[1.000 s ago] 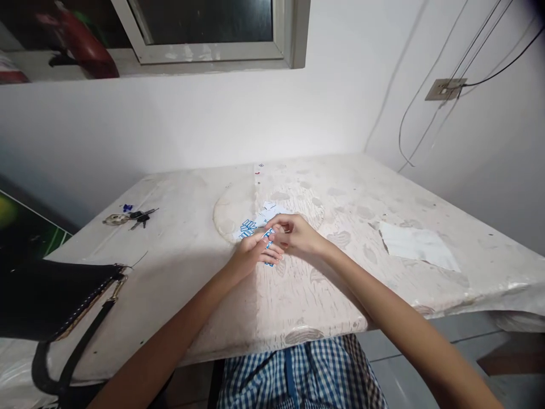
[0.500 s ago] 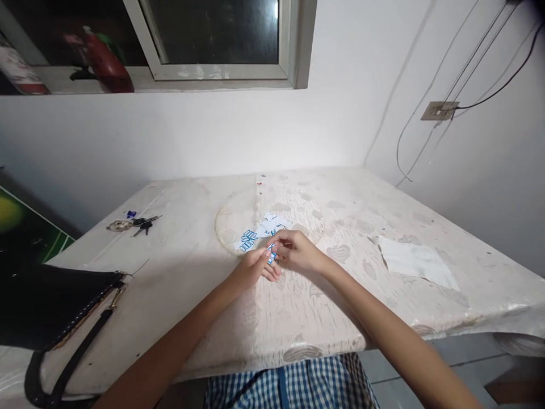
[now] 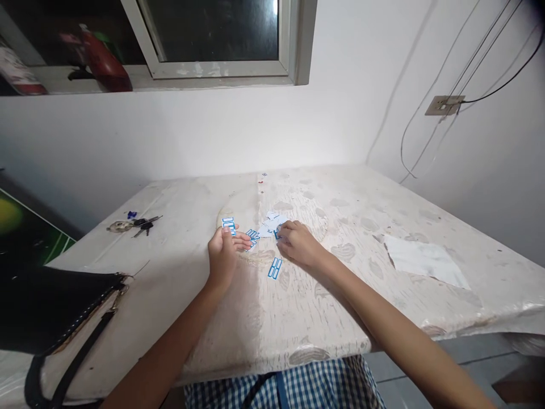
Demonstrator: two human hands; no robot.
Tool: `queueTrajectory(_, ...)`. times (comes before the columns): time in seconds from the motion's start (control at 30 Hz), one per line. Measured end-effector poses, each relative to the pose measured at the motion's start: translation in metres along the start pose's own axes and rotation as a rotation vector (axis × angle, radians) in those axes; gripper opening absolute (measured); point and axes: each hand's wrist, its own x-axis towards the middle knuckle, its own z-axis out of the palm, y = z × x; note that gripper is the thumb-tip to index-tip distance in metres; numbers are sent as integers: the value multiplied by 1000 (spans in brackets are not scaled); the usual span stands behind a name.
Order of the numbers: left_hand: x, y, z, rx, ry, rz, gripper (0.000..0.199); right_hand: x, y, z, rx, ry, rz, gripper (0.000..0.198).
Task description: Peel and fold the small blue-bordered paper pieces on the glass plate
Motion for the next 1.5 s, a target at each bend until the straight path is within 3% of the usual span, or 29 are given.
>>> queueTrajectory(0.13, -3, -2, 0, 3, 5, 46, 34, -1, -2, -4, -120, -87, -14, 21)
queueTrajectory(0.47, 5, -7, -1, -42, 16, 58, 33, 3, -10, 1, -434, -82, -121, 24)
queueTrajectory(0.77, 9, -12, 0, -15, 2, 83, 35, 7, -8, 1, -454, -126, -137, 20)
queueTrajectory(1.07, -1, -6, 6, 25, -31, 89, 34, 4, -5, -9, -318, -136, -132, 29)
queueTrajectory(1.3, 0, -5, 7, 47, 3, 57, 33, 2, -11, -6, -395, -157, -143, 26)
queueTrajectory(1.5, 9, -8, 3, 44, 13, 86, 32, 0, -15, -8, -346, -160, -140, 38)
